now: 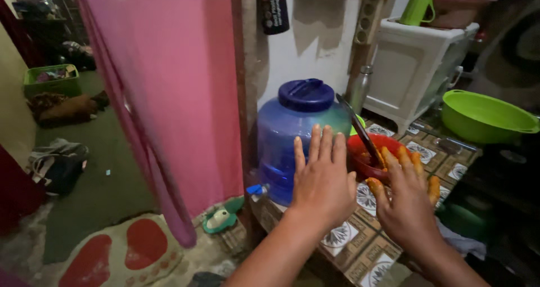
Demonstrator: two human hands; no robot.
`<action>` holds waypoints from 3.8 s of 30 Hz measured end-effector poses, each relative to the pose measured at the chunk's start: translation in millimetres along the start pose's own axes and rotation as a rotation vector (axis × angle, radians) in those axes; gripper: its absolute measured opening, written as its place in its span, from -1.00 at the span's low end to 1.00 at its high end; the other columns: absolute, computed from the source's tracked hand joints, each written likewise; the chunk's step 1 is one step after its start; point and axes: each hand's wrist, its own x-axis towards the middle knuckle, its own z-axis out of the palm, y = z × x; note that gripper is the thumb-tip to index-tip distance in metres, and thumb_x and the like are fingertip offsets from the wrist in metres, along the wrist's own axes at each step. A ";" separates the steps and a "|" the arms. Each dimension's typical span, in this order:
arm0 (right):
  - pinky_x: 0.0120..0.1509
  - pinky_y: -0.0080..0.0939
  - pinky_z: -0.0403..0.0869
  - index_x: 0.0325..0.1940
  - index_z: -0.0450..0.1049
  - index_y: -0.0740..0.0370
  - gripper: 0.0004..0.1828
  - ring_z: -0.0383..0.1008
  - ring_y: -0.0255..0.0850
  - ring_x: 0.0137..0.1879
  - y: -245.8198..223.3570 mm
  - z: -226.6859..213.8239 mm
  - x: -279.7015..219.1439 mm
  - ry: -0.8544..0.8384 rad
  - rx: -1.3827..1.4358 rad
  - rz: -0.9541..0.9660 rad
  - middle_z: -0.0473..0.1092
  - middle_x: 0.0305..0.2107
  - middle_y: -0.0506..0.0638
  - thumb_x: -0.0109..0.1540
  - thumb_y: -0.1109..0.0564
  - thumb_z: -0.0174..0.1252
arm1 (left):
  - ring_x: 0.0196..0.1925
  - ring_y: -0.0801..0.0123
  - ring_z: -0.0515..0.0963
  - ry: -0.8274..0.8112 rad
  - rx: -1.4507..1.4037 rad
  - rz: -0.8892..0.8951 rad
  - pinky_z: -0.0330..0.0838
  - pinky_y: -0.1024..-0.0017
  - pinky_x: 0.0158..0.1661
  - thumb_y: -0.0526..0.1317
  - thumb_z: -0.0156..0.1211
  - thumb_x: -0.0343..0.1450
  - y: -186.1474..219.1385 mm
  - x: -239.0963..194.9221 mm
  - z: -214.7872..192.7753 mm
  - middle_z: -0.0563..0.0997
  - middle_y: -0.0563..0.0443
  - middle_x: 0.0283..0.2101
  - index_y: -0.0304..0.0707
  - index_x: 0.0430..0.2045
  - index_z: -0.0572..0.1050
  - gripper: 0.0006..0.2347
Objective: The person grates an orange vegetable, likely a carrot, using a handheld metal grater over a red bowl. The grated pieces fall into the bowl while a green bowl with other ingredients sits nearby.
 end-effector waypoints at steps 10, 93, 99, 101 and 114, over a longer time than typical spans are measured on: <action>0.51 0.37 -0.26 0.51 0.14 0.00 -0.25 -0.19 0.15 0.60 -45.7 40.4 30.2 0.051 -0.027 0.037 0.00 0.46 0.22 0.22 -0.01 0.09 | 0.55 -0.17 -0.15 0.011 -0.033 0.081 -0.42 -0.15 0.40 -0.16 0.16 0.33 -66.4 25.1 -13.3 0.06 -0.47 0.44 -0.57 0.29 0.14 -0.35; 0.20 -0.10 0.53 0.14 0.56 0.03 -0.55 0.58 -0.08 0.08 392.7 231.2 263.7 -0.815 0.073 0.091 0.55 -0.02 0.05 0.16 0.03 0.36 | 0.29 -0.37 0.27 0.263 0.401 -0.354 -0.21 -0.32 0.30 -0.22 0.23 0.24 -29.9 276.0 214.5 0.55 -0.41 -0.02 -0.48 -0.18 0.44 -0.66; 0.20 -0.14 0.56 0.20 0.46 0.03 -0.31 0.66 -0.11 0.07 425.9 296.3 262.3 -1.065 0.150 -0.013 0.59 -0.03 0.06 0.00 0.03 0.50 | 0.39 -0.34 0.19 0.074 0.505 -0.488 -0.34 -0.26 0.38 -0.17 0.20 0.30 -23.4 294.9 220.7 0.60 -0.46 -0.12 -0.47 -0.09 0.43 -0.62; 0.22 -0.12 0.51 0.23 0.41 -0.01 -0.19 0.57 -0.05 0.12 426.7 313.2 261.0 -1.023 0.051 -0.138 0.55 -0.01 0.10 -0.04 -0.09 0.57 | 0.40 -0.34 0.17 0.049 0.520 -0.517 -0.36 -0.26 0.37 -0.16 0.19 0.30 -22.9 301.9 224.4 0.61 -0.46 -0.17 -0.49 -0.09 0.42 -0.62; 0.20 0.07 0.47 0.16 0.46 0.01 -0.55 0.52 0.14 0.10 440.0 377.4 248.7 -0.877 0.238 -0.149 0.51 -0.07 0.21 0.17 0.12 0.24 | -0.16 -0.08 0.66 0.437 0.191 -0.503 0.17 0.09 0.30 -0.29 0.24 0.30 -39.7 322.9 267.3 0.69 -0.29 -0.29 -0.39 -0.13 0.51 -0.72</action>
